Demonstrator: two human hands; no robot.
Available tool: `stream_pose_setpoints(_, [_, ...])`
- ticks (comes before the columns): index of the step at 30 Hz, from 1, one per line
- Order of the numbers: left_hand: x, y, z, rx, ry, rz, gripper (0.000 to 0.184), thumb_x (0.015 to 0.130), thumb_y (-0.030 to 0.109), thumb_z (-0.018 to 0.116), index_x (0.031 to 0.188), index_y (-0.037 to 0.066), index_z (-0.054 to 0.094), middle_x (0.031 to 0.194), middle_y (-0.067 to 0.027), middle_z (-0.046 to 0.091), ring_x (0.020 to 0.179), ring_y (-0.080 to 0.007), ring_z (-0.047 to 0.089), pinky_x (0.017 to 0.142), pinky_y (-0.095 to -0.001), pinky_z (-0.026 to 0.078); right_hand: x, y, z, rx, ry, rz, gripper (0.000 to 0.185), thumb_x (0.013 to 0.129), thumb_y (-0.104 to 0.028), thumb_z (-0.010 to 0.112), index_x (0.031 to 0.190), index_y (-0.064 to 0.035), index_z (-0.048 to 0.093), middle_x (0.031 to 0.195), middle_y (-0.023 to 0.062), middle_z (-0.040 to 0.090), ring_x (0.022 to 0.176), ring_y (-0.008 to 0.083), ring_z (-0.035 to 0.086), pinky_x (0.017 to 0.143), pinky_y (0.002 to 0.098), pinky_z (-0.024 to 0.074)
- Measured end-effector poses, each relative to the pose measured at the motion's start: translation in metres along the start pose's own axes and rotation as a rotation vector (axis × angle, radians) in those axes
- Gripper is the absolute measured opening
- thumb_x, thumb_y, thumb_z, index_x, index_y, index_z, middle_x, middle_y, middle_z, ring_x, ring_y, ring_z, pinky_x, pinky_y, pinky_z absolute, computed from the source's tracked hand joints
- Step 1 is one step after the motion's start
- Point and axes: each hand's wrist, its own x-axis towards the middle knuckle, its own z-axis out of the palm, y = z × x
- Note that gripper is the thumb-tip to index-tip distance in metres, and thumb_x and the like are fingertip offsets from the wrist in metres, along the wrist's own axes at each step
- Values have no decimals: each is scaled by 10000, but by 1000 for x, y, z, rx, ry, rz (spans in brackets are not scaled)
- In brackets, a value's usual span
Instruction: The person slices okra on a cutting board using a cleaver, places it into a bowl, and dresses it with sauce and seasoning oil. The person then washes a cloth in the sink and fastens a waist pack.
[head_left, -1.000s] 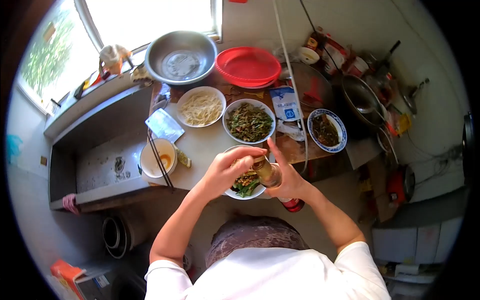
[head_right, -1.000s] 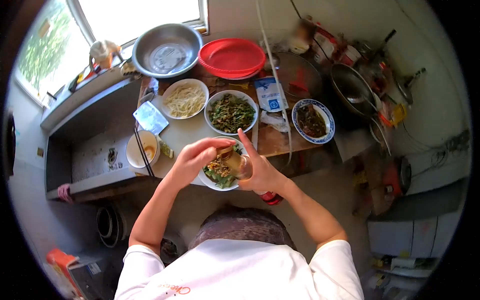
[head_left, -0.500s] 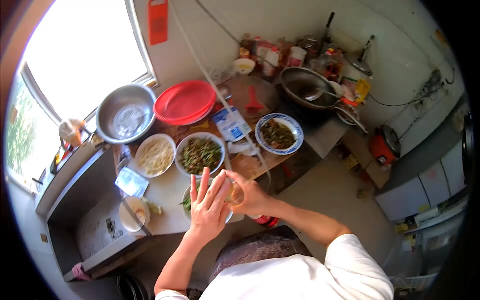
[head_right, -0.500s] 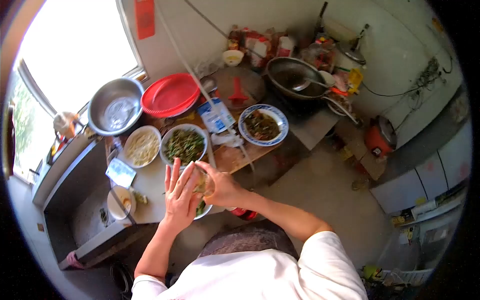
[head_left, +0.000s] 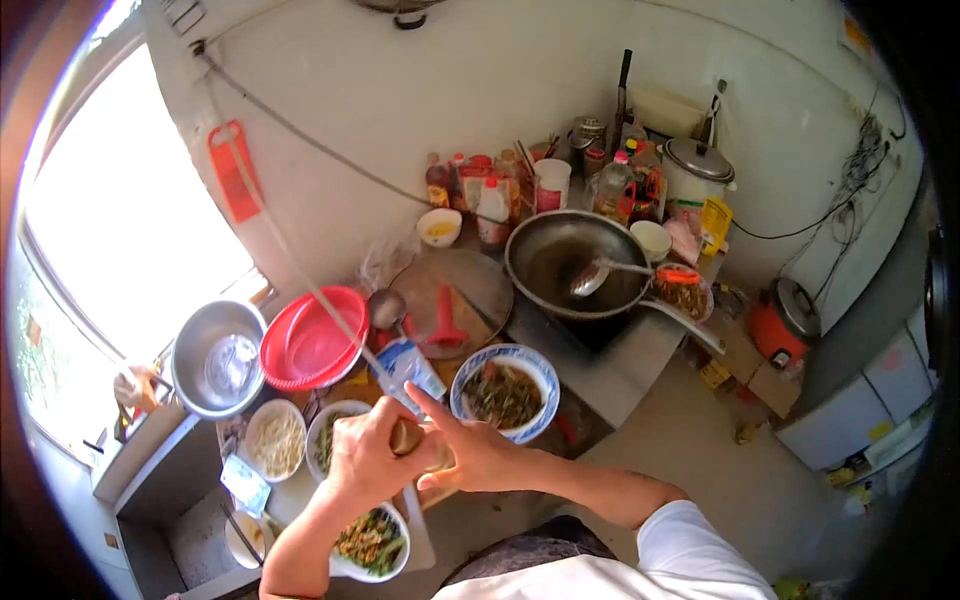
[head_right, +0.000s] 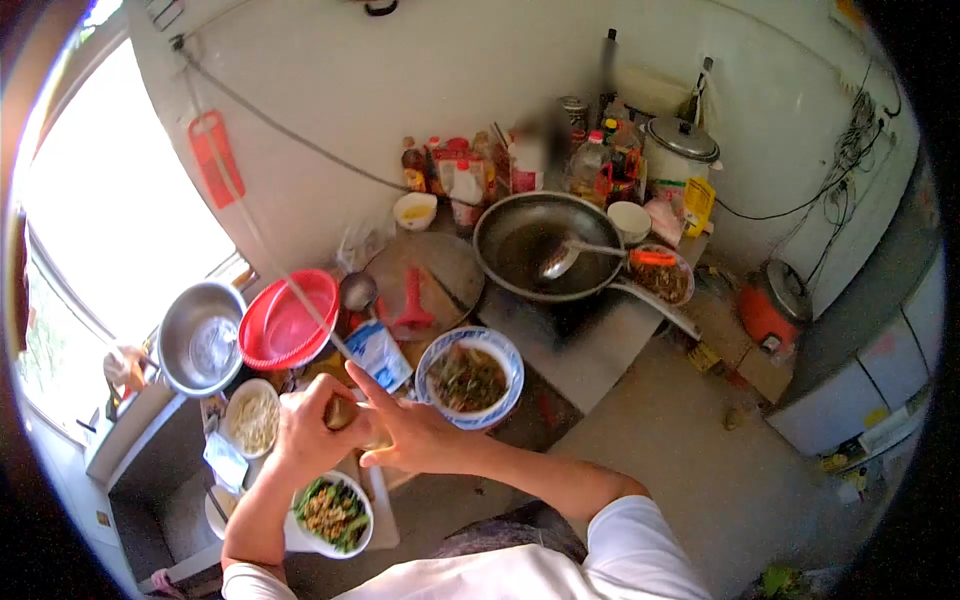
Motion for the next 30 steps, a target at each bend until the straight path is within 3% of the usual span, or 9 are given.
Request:
stream_pose_setpoints(2, [56, 13, 1, 121, -14, -33, 292, 721, 253, 769, 792, 50, 572, 620, -129, 598, 560, -315, 628, 528, -388, 488, 7, 17, -49, -258, 172, -229, 1138, 703, -213, 818, 1526, -83, 42, 1196, 247, 535, 1051, 406, 556, 898, 469, 435])
stream_pose_setpoints(4, [119, 23, -1, 232, 75, -31, 292, 732, 253, 761, 782, 38, 570, 629, -149, 599, 570, -334, 620, 527, -392, 483, -9, 28, -106, -314, 202, -213, 1089, 721, -220, 807, 1528, -85, 89, 1238, 232, 489, 1098, 384, 507, 944, 462, 395])
stream_pose_setpoints(6, [181, 20, 5, 207, 185, -155, 264, 733, 203, 739, 791, 17, 561, 640, -150, 576, 542, -273, 526, 555, -353, 459, -44, 42, -144, -322, 292, -246, 859, 770, -243, 780, 1458, -45, 306, 1208, 173, 560, 1047, 346, 565, 914, 422, 444])
stream_pose_setpoints(8, [243, 30, 11, 272, 206, -233, 313, 765, 259, 737, 797, 7, 556, 634, -157, 566, 559, -252, 513, 562, -359, 451, -83, 54, -164, -124, 189, -26, 686, 786, -210, 775, 1383, -90, 458, 1046, 100, 641, 930, 241, 639, 810, 354, 505])
stream_pose_setpoints(10, [300, 34, 36, 321, 356, -215, 392, 786, 358, 717, 782, 1, 558, 656, -187, 598, 592, -373, 584, 574, -435, 460, -116, 74, -173, 196, 17, 264, 572, 838, -171, 735, 1358, -109, 506, 974, 39, 650, 886, 144, 650, 753, 299, 524])
stream_pose_setpoints(14, [411, -14, 116, 269, 380, -54, 461, 795, 437, 709, 838, 1, 563, 675, -193, 610, 625, -383, 602, 596, -447, 472, -164, 125, -184, -15, -131, 389, 479, 890, -245, 667, 1326, -101, 528, 951, 79, 639, 820, 184, 648, 736, 313, 530])
stream_pose_setpoints(19, [501, -64, 220, 405, 285, -9, 438, 816, 424, 698, 880, 10, 570, 727, -201, 642, 666, -350, 649, 606, -438, 506, -230, 177, -195, -24, -11, 611, 430, 876, -234, 655, 1277, -103, 573, 933, 91, 673, 811, 235, 657, 739, 346, 529])
stream_pose_setpoints(26, [526, -109, 294, 534, 114, 48, 438, 806, 416, 682, 930, 17, 553, 747, -187, 656, 697, -358, 656, 633, -466, 513, -314, 207, -170, -45, 307, 827, 391, 794, -137, 690, 1166, -36, 629, 824, 144, 689, 746, 271, 674, 700, 383, 538])
stream_pose_setpoints(30, [528, -135, 322, 583, 42, 3, 476, 806, 454, 677, 973, 22, 564, 792, -183, 668, 752, -356, 665, 661, -467, 519, -322, 220, -167, -35, 307, 896, 301, 795, -101, 612, 1085, -35, 657, 808, 162, 684, 739, 291, 671, 669, 391, 526])
